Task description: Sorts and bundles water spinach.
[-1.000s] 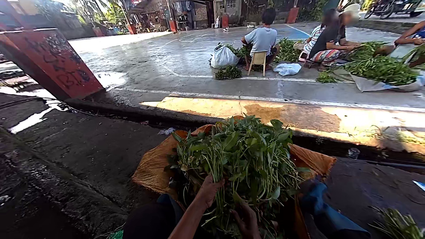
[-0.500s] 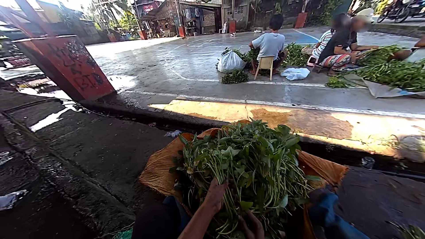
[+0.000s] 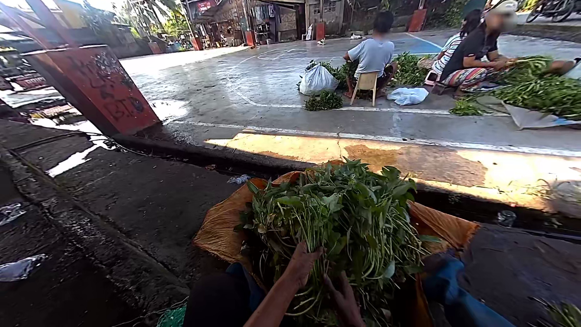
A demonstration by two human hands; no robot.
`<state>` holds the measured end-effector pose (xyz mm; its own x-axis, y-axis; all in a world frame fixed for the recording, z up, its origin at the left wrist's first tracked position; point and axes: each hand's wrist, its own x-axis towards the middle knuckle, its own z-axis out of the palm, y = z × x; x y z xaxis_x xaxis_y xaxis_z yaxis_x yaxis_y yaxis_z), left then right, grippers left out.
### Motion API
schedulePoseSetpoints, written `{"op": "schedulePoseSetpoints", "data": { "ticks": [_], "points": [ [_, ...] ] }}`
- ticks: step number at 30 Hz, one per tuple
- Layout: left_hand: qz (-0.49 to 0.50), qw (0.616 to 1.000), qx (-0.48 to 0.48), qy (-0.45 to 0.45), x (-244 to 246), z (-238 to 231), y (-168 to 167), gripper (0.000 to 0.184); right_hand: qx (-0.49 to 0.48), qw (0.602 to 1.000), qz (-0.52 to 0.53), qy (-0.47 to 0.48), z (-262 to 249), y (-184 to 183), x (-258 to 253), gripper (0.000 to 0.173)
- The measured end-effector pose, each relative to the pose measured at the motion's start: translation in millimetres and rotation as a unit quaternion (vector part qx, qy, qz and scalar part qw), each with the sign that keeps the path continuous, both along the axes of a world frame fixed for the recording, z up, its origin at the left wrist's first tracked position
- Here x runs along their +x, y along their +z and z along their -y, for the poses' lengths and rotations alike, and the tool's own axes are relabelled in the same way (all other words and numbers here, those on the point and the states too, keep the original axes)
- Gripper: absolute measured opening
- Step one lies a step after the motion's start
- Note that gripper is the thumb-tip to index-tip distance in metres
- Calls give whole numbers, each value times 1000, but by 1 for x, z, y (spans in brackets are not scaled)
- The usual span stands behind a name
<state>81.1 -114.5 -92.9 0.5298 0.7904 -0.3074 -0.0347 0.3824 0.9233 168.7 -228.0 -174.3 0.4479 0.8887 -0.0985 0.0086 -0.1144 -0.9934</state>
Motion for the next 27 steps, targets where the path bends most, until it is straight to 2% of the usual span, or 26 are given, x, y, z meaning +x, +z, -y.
{"op": "schedulePoseSetpoints", "data": {
  "ticks": [1, 4, 6, 8, 10, 14, 16, 19, 21, 23, 25, 27],
  "points": [
    [-5, 1000, 9, -16, 1, 2, -2, 22, 2, 999, -47, -4, -9, 9, 1, 66],
    [-10, 999, 34, -25, 4, 8, -3, 19, 11, 989, -136, -62, -35, 37, -2, 62],
    [-27, 998, 48, -6, 6, 9, -2, 17, -20, 989, -103, -106, -47, 49, -3, 59],
    [-46, 996, 73, 8, 6, 7, -4, 21, -57, 990, -16, -126, -55, 52, -4, 60],
    [-58, 994, 95, 15, 7, 5, -7, 26, -52, 987, 33, -147, -61, 55, -5, 57],
    [-44, 996, 68, 35, 10, 6, -1, 28, 27, 970, -63, -233, -74, 62, -12, 52],
    [-33, 997, 47, 49, 12, 8, -1, 28, 29, 970, -28, -240, -76, 60, -14, 50],
    [-33, 995, 36, 85, 11, 7, -1, 25, -34, 969, 176, -168, -64, 47, -17, 41],
    [-23, 991, 39, 123, 9, 1, -3, 16, -48, 946, 304, -104, -39, 25, -23, 37],
    [-5, 988, 30, 151, 4, -7, 0, 10, -112, 923, 367, -1, -3, 6, -25, 35],
    [13, 986, 22, 164, 0, -14, 6, 10, -238, 877, 394, 140, 30, -7, -17, 39],
    [18, 985, 29, 167, -1, -16, 9, 10, -352, 806, 393, 268, 45, -10, -1, 49]
  ]
}}
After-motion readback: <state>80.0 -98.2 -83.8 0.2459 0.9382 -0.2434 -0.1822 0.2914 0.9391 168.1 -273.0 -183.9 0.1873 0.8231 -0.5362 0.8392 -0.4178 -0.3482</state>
